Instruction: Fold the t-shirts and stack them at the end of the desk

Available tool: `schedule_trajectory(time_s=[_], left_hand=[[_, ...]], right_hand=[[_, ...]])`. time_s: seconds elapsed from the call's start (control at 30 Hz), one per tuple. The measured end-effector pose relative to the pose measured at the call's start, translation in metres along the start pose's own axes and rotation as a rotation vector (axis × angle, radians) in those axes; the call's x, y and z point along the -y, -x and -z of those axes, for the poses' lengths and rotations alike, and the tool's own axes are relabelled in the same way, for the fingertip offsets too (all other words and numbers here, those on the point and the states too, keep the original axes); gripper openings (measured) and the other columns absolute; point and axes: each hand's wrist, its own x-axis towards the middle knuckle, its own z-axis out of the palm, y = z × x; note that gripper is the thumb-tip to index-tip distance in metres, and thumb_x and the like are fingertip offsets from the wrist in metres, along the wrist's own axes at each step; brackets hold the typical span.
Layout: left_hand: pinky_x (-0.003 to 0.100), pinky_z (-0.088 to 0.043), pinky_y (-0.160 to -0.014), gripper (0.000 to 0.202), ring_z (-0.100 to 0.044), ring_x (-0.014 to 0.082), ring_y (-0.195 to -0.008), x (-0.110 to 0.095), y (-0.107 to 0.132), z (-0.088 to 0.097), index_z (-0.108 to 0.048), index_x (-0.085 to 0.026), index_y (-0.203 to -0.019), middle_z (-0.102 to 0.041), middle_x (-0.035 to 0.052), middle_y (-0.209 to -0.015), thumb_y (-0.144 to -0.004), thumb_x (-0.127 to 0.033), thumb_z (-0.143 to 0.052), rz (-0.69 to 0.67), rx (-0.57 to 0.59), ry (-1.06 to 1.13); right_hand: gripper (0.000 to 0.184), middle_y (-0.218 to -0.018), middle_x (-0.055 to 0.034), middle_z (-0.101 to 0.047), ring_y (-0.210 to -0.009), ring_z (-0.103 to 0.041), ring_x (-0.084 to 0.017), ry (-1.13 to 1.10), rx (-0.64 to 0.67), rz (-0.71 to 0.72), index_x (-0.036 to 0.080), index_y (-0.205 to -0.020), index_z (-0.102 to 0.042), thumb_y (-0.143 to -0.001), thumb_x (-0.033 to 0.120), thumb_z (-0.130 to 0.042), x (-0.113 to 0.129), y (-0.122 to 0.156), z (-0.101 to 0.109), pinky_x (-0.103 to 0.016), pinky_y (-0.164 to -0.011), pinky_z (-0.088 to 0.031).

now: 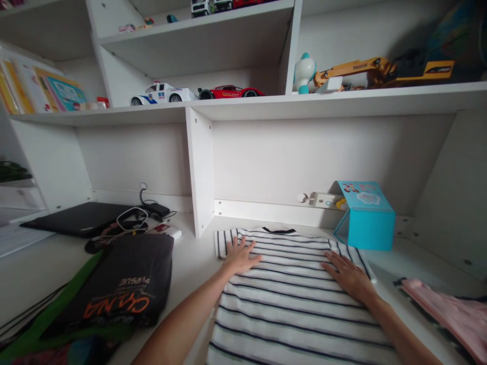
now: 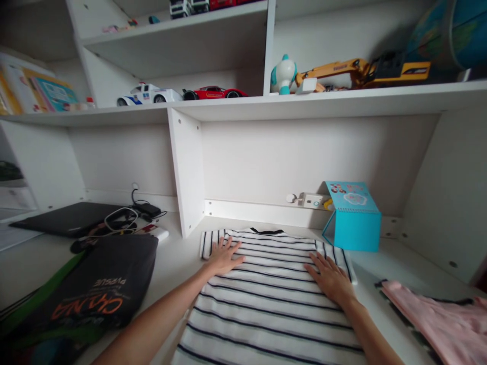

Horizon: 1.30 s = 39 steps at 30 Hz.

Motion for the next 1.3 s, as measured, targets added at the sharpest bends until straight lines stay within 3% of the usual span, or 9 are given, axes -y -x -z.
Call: schedule_trajectory(time_s=[0.43, 0.6, 0.9, 1.07, 1.17, 1.23, 1.3], left_hand=[[0.058, -0.001, -0.101, 0.078, 0.004, 0.0371, -0.131, -0.001, -0.002, 0.0, -0.013, -0.033, -0.14, -0.004, 0.003, -0.148, -0.074, -0.075, -0.015, 0.005, -0.014, 0.026], [0.058, 0.0, -0.101, 0.079, 0.005, 0.0363, -0.132, 0.001, -0.003, -0.001, -0.014, -0.032, -0.14, -0.006, 0.0038, -0.148, -0.074, -0.076, -0.014, -0.005, -0.018, 0.045], [0.058, -0.001, -0.101, 0.077, 0.005, 0.0369, -0.131, 0.002, -0.003, 0.003, -0.016, -0.032, -0.14, -0.005, 0.0033, -0.148, -0.075, -0.074, -0.016, -0.018, 0.003, 0.059], [0.058, -0.004, -0.101, 0.078, 0.006, 0.0371, -0.131, 0.0, -0.003, 0.003, -0.014, -0.031, -0.14, -0.002, 0.0052, -0.148, -0.076, -0.074, -0.016, -0.008, 0.017, 0.05], [0.06, -0.008, -0.099, 0.081, 0.004, 0.0397, -0.131, 0.005, -0.007, 0.012, -0.016, -0.031, -0.14, -0.002, 0.0063, -0.147, -0.072, -0.076, -0.023, -0.019, 0.122, 0.053], [0.058, -0.015, -0.098, 0.079, -0.004, 0.0398, -0.131, 0.014, -0.015, 0.022, -0.023, -0.032, -0.138, -0.009, 0.0063, -0.147, -0.072, -0.075, -0.027, -0.035, 0.209, 0.054], [0.055, -0.021, -0.098, 0.071, -0.013, 0.0381, -0.13, 0.028, -0.026, 0.032, -0.032, -0.031, -0.134, -0.019, 0.0065, -0.145, -0.074, -0.071, -0.031, -0.02, 0.219, 0.061]], right_hand=[[0.055, -0.14, 0.0014, -0.033, -0.128, -0.027, -0.024, 0.027, -0.034, -0.039, 0.029, -0.131, -0.039, -0.081, 0.05, -0.027, -0.002, -0.003, -0.01, -0.042, -0.098, -0.033], [0.053, -0.138, 0.0023, -0.035, -0.128, -0.028, -0.024, 0.009, -0.034, -0.024, 0.031, -0.128, -0.042, -0.081, 0.05, -0.028, -0.005, -0.003, -0.014, -0.043, -0.098, -0.032], [0.058, -0.143, -0.0001, -0.027, -0.131, -0.021, -0.023, 0.104, 0.019, -0.045, 0.024, -0.138, -0.027, -0.085, 0.049, -0.027, -0.002, -0.002, -0.013, -0.04, -0.102, -0.028], [0.055, -0.144, -0.0002, -0.025, -0.131, -0.021, -0.023, 0.095, 0.066, -0.068, 0.026, -0.138, -0.026, -0.088, 0.048, -0.027, 0.005, 0.0, 0.003, -0.043, -0.102, -0.027], [0.052, -0.142, -0.0045, -0.027, -0.128, -0.025, -0.031, 0.096, 0.106, -0.093, 0.026, -0.136, -0.031, -0.088, 0.047, -0.029, 0.016, 0.0, 0.025, -0.057, -0.097, -0.025], [0.05, -0.14, -0.0141, -0.03, -0.126, -0.025, -0.038, 0.105, 0.118, -0.092, 0.018, -0.132, -0.038, -0.088, 0.04, -0.035, 0.036, 0.006, 0.044, -0.065, -0.093, -0.023], [0.048, -0.138, -0.0202, -0.031, -0.126, -0.026, -0.038, 0.098, 0.123, -0.013, 0.01, -0.128, -0.044, -0.086, 0.033, -0.04, 0.073, 0.022, 0.062, -0.061, -0.095, -0.024]])
